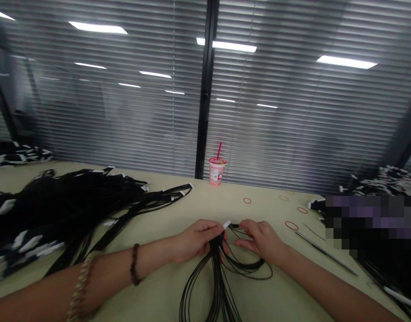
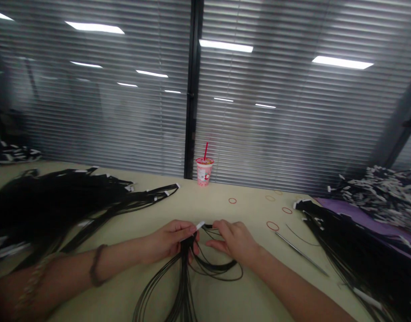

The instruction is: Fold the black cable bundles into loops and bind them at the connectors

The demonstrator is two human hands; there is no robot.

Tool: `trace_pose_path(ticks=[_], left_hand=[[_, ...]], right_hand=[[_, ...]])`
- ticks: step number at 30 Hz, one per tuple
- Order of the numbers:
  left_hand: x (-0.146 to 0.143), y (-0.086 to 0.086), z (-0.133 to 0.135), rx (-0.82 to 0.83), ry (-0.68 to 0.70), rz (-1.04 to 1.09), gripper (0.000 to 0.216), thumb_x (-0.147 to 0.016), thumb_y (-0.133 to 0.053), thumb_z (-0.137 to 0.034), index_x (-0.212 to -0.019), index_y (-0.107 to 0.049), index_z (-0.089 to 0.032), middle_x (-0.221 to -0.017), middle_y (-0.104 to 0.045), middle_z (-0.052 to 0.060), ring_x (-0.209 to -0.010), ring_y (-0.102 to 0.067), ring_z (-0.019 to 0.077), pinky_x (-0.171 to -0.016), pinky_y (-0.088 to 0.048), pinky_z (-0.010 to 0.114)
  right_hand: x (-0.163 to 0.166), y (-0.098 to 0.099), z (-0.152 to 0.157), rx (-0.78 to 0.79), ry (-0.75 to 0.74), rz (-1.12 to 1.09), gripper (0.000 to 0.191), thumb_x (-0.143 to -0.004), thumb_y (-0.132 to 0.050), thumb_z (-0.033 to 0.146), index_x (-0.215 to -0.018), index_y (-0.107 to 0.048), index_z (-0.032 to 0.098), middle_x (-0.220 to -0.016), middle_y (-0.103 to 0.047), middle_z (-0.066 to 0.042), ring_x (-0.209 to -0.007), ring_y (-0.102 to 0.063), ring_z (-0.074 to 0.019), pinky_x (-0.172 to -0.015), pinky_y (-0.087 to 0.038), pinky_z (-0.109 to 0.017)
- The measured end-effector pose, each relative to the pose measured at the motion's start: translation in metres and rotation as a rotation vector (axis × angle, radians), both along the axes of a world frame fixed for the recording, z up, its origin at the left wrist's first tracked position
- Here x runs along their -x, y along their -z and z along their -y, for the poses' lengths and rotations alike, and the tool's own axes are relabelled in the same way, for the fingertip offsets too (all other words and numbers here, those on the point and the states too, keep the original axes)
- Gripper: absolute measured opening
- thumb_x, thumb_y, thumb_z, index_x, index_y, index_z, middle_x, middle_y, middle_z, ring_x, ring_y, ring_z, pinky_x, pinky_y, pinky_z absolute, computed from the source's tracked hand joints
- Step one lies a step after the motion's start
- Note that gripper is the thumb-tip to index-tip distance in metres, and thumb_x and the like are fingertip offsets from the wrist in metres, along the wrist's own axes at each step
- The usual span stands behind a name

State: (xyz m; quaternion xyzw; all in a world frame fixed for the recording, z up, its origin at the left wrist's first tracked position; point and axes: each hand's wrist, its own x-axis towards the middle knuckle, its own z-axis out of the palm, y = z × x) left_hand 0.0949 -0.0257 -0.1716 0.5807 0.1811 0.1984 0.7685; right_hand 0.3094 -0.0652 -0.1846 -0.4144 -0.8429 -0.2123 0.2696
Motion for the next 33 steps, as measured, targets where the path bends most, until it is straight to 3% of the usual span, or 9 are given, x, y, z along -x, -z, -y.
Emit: trace_pose_path(ticks=[4,12,17,19,22,25,33], left_hand=[[0.001,0.001,0.0,0.006,0.001,0.005,0.032,-0.075,-0.05,-0.041,-0.083,-0.053,-0.011,-0.074,-0.062,0.007,-0.06,-0.058,0.0109,-0.064,-0.045,0.025],[0.0,0.004,-0.002,0.014,-0.014,0.006,0.035,-0.074,-0.049,-0.044,-0.084,-0.052,-0.011,-0.077,-0.062,0.009,-0.059,-0.059,0.0124,-0.06,-0.044,0.025],[0.0,0.002,-0.004,0.076,-0.083,0.04,0.035,-0.074,-0.051,-0.043,-0.087,-0.053,-0.011,-0.078,-0.062,0.008,-0.062,-0.059,0.0129,-0.064,-0.043,0.025],[-0.001,0.002,-0.005,0.1,-0.101,0.05,0.034,-0.072,-0.053,-0.042,-0.085,-0.054,-0.011,-0.075,-0.062,0.007,-0.062,-0.059,0.0128,-0.065,-0.043,0.026],[-0.001,0.004,-0.006,0.12,-0.155,0.062,0.031,-0.069,-0.058,-0.039,-0.081,-0.055,-0.011,-0.071,-0.062,0.005,-0.063,-0.058,0.0105,-0.066,-0.043,0.024],[-0.001,0.007,-0.007,0.097,-0.163,0.04,0.033,-0.07,-0.057,-0.04,-0.085,-0.056,-0.011,-0.074,-0.062,0.006,-0.064,-0.057,0.0097,-0.065,-0.043,0.022],[-0.003,0.005,-0.006,0.116,-0.195,0.087,0.032,-0.072,-0.054,-0.039,-0.085,-0.054,-0.01,-0.077,-0.061,0.006,-0.062,-0.058,0.0102,-0.067,-0.045,0.024]], right_hand=[[-0.006,-0.002,-0.001,-0.157,-0.008,0.154,0.032,-0.083,-0.041,0.043,-0.084,-0.055,0.015,-0.074,-0.058,-0.005,-0.058,-0.052,-0.0093,-0.052,-0.033,-0.021],[-0.016,-0.017,-0.003,-0.206,-0.033,0.344,0.029,-0.083,-0.045,0.037,-0.066,-0.054,0.016,-0.065,-0.053,-0.001,-0.054,-0.045,-0.007,-0.051,-0.03,-0.022],[0.007,-0.023,0.011,-0.296,-0.007,0.129,0.02,-0.081,-0.047,0.027,-0.065,-0.053,0.016,-0.077,-0.054,-0.006,-0.069,-0.047,-0.0118,-0.063,-0.035,-0.025],[0.024,-0.023,0.022,-0.213,-0.036,0.028,0.017,-0.08,-0.045,0.023,-0.068,-0.054,0.016,-0.073,-0.053,-0.005,-0.068,-0.047,-0.0119,-0.063,-0.035,-0.025],[0.047,-0.022,0.037,0.048,-0.064,-0.052,0.014,-0.08,-0.043,0.021,-0.075,-0.055,0.017,-0.064,-0.052,-0.002,-0.057,-0.046,-0.0092,-0.054,-0.031,-0.022],[0.059,-0.016,0.04,0.255,-0.029,-0.187,0.016,-0.078,-0.042,0.02,-0.067,-0.053,0.017,-0.058,-0.053,0.0,-0.05,-0.044,-0.0066,-0.049,-0.029,-0.019],[0.062,-0.002,0.032,0.494,0.029,-0.41,0.033,-0.078,-0.041,0.025,-0.047,-0.044,0.013,-0.044,-0.037,0.003,-0.043,-0.031,-0.0044,-0.044,-0.021,-0.017]])
